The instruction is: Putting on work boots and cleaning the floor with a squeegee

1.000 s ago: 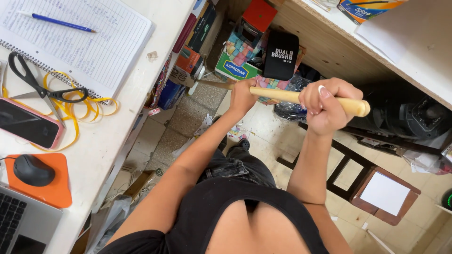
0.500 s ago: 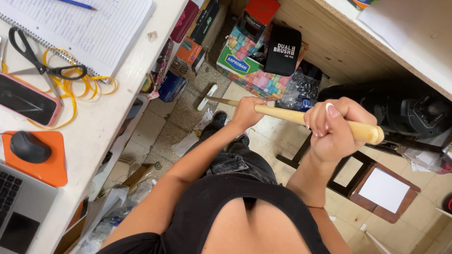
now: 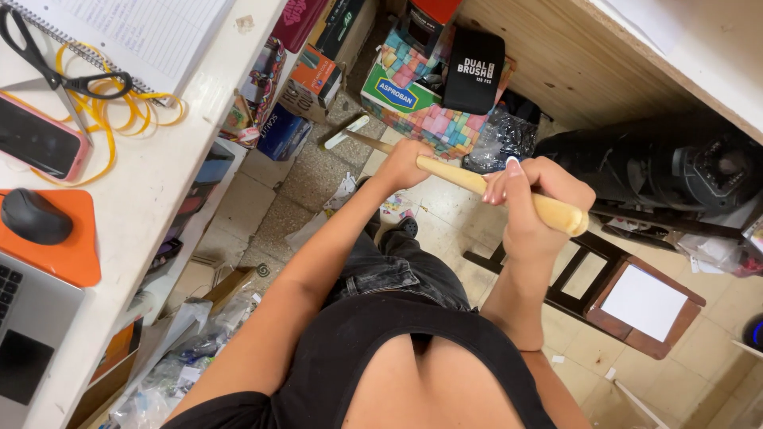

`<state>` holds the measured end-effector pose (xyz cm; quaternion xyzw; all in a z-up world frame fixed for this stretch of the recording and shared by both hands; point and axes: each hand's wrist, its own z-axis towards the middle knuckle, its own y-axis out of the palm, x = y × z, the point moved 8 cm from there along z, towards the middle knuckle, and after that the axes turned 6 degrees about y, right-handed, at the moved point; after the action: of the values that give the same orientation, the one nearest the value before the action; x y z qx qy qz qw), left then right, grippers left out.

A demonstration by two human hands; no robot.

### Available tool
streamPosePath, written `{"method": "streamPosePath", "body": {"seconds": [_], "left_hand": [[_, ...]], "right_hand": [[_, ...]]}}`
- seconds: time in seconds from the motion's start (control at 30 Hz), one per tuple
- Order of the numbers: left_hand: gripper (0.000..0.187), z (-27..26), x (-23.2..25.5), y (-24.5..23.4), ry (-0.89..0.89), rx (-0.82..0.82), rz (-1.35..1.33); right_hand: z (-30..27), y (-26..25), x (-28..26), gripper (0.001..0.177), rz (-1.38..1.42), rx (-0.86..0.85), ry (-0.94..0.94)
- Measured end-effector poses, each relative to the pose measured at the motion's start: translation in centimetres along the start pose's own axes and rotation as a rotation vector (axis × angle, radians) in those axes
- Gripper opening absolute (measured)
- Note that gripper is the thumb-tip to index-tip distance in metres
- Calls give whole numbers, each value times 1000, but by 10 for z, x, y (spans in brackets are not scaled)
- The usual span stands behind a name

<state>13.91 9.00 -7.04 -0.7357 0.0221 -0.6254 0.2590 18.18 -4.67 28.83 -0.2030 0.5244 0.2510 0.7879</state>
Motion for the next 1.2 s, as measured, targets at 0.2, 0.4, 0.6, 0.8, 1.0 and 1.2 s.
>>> {"method": "streamPosePath", "body": {"seconds": [0.2,0.4,0.6,0.8,1.0,1.2], "left_hand": [[18,-26,-27,19,-106,-77,10],[20,-60,-31,34,-193,-87,-20],[17,-75,-18,19,-176,-12,-32],[16,-108,42,-13,-161,79,-20],[24,-112,17,-59,-47,160,-32],[12,-81,-48,-107,-93,194,-97]], "right_hand": [[-21,1,-12,45,-32,31,38],[-37,-3,-18,45,-30,-12,62],[-41,11,-44,43,37,-164,-57],[-57,32,-54,35,489,-426,-160],[-34,87,-17,40,359,-634,-53],[17,157,9,47,399,-631,8]]}}
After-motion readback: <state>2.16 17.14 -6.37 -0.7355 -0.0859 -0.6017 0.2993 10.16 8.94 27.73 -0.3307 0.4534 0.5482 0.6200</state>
